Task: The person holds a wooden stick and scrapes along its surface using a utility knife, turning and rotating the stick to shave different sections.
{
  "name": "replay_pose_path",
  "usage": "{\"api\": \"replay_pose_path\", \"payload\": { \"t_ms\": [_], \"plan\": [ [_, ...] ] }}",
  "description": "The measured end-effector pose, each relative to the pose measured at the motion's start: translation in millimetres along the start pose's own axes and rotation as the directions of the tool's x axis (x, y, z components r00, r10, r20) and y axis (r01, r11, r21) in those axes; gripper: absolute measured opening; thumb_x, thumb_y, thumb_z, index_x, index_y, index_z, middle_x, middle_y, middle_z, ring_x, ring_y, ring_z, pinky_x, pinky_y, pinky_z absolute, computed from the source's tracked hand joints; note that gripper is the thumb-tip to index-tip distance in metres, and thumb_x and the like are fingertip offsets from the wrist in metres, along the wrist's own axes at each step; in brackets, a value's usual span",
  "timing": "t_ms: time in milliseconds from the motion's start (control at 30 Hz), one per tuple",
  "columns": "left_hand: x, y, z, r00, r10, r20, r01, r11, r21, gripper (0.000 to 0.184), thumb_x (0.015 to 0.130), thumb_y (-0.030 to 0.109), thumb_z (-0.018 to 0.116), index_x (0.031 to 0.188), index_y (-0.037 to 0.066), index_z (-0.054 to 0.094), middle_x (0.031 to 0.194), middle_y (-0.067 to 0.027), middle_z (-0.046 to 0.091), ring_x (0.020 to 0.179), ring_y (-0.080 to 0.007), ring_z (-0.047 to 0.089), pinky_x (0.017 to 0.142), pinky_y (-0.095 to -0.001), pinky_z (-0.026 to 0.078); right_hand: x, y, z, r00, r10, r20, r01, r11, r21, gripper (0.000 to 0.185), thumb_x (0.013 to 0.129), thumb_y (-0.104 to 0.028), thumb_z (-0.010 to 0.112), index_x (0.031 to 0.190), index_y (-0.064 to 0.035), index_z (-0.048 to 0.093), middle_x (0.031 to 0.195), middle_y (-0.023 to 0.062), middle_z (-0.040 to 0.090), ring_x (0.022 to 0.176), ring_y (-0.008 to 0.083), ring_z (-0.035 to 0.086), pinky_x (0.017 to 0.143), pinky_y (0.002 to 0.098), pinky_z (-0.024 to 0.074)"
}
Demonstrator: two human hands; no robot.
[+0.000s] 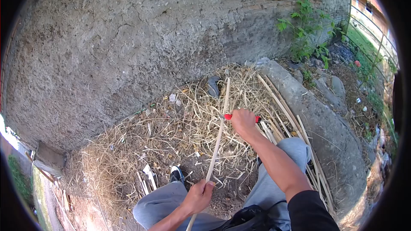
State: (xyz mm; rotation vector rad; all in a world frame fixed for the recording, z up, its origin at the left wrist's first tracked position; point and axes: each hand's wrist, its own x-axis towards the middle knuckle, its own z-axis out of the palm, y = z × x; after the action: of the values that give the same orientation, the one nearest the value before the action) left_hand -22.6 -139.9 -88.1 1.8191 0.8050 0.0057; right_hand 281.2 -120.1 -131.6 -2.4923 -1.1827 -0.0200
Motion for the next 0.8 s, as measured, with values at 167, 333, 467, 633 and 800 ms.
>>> {"api": "replay_pose_path", "payload": {
  "t_ms": [167, 333, 467, 633, 800],
  "plan": [
    [4.7, 0.8, -13.4, 0.971, -0.188, 0.149, 0.233, 0.882, -0.410, 0.030, 0.105, 0.025, 0.037, 0.078, 0.010, 0.039, 0.056, 0.0012, 0.033, 0.043, -0.0075, 0.030, 0.039, -0.0279, 0.025, 2.8, 2.3, -3.4, 0.998, 0.043, -0.036, -0.042, 0.999, 0.026, 0.019, 0.083, -0.013, 0.059, 0.079, -0.0007, 0.072, 0.083, 0.0221, 0.070, 0.079, 0.0367, 0.070, 0.070, 0.0470, 0.0548],
    [9.3, 18.0, -24.2, 0.932, -0.225, 0.282, 0.352, 0.746, -0.565, 0.030, 0.105, 0.026, 0.036, 0.078, 0.012, 0.035, 0.056, 0.0011, 0.026, 0.042, -0.0081, 0.023, 0.038, -0.0271, 0.017, 6.9, 3.2, -7.8, 0.951, 0.216, 0.223, -0.280, 0.907, 0.315, 0.024, 0.078, -0.020, 0.070, 0.086, 0.0026, 0.069, 0.082, 0.0269, 0.067, 0.084, 0.0403, 0.069, 0.075, 0.0479, 0.0538],
    [8.0, 23.3, -26.5, 0.928, -0.224, 0.298, 0.363, 0.730, -0.579, 0.029, 0.105, 0.025, 0.036, 0.079, 0.012, 0.035, 0.056, 0.0011, 0.027, 0.042, -0.0083, 0.025, 0.038, -0.0268, 0.016, 18.7, 6.6, -16.7, 0.888, 0.192, 0.419, -0.342, 0.884, 0.319, 0.027, 0.081, -0.019, 0.066, 0.094, 0.0050, 0.068, 0.089, 0.0250, 0.069, 0.086, 0.0378, 0.069, 0.077, 0.0446, 0.0540],
    [8.4, 14.1, -25.6, 0.946, -0.213, 0.242, 0.311, 0.805, -0.505, 0.027, 0.104, 0.025, 0.037, 0.081, 0.012, 0.035, 0.058, 0.0014, 0.028, 0.043, -0.0075, 0.026, 0.038, -0.0266, 0.017, 17.9, 18.0, -12.8, 0.909, 0.382, 0.168, -0.416, 0.809, 0.414, 0.035, 0.081, -0.033, 0.072, 0.094, -0.0001, 0.069, 0.090, 0.0194, 0.071, 0.085, 0.0343, 0.069, 0.075, 0.0408, 0.0533],
    [12.0, 6.7, -23.9, 0.962, -0.206, 0.180, 0.266, 0.855, -0.445, 0.027, 0.104, 0.025, 0.036, 0.081, 0.011, 0.035, 0.059, 0.0016, 0.030, 0.043, -0.0070, 0.027, 0.038, -0.0268, 0.019, 17.6, 14.1, -6.3, 0.973, 0.215, -0.081, -0.052, 0.548, 0.835, 0.031, 0.082, -0.028, 0.077, 0.096, -0.0008, 0.073, 0.085, 0.0115, 0.071, 0.067, 0.0180, 0.064, 0.067, 0.0338, 0.0505]
  ]
}}
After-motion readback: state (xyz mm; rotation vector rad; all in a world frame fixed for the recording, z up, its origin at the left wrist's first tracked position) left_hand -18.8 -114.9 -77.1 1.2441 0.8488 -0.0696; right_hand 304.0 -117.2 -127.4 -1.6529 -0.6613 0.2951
